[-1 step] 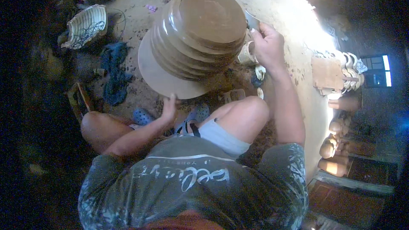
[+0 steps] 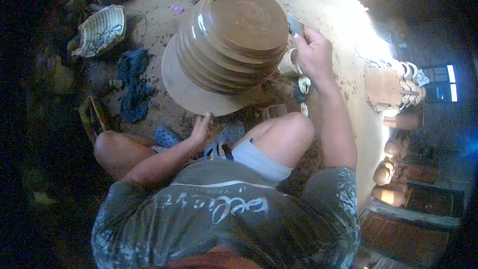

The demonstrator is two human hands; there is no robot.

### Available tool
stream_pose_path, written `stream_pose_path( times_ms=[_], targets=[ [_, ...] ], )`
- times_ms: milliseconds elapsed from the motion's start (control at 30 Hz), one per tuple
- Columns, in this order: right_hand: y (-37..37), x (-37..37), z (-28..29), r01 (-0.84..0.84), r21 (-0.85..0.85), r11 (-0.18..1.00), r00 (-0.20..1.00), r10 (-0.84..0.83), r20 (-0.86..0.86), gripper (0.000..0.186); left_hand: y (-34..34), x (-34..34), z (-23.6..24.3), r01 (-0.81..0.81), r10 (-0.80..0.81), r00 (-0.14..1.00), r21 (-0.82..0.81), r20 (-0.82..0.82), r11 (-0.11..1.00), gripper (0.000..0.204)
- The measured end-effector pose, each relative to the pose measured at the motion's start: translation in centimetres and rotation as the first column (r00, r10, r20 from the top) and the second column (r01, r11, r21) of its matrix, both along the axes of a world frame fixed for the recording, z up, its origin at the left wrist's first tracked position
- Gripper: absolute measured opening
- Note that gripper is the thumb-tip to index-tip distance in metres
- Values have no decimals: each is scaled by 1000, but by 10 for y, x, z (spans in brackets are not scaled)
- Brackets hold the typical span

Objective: The person shapes a large clay vessel on a manual wheel by hand and using tools to smooth the surface and create grooves.

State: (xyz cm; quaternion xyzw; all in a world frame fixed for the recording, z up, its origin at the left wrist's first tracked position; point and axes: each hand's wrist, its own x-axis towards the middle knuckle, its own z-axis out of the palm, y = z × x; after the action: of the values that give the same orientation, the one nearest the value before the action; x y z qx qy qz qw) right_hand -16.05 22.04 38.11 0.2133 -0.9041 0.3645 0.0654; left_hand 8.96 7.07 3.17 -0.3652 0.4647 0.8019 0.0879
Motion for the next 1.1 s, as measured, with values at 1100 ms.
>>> stream_pose_path(
  times_ms=[1100],
  targets=[
    [-16, 10, 11, -55, 75, 996, 995, 61, -81, 26, -29, -19, -54, -132, 135, 991, -332, -16, 934, 104]
  ],
)
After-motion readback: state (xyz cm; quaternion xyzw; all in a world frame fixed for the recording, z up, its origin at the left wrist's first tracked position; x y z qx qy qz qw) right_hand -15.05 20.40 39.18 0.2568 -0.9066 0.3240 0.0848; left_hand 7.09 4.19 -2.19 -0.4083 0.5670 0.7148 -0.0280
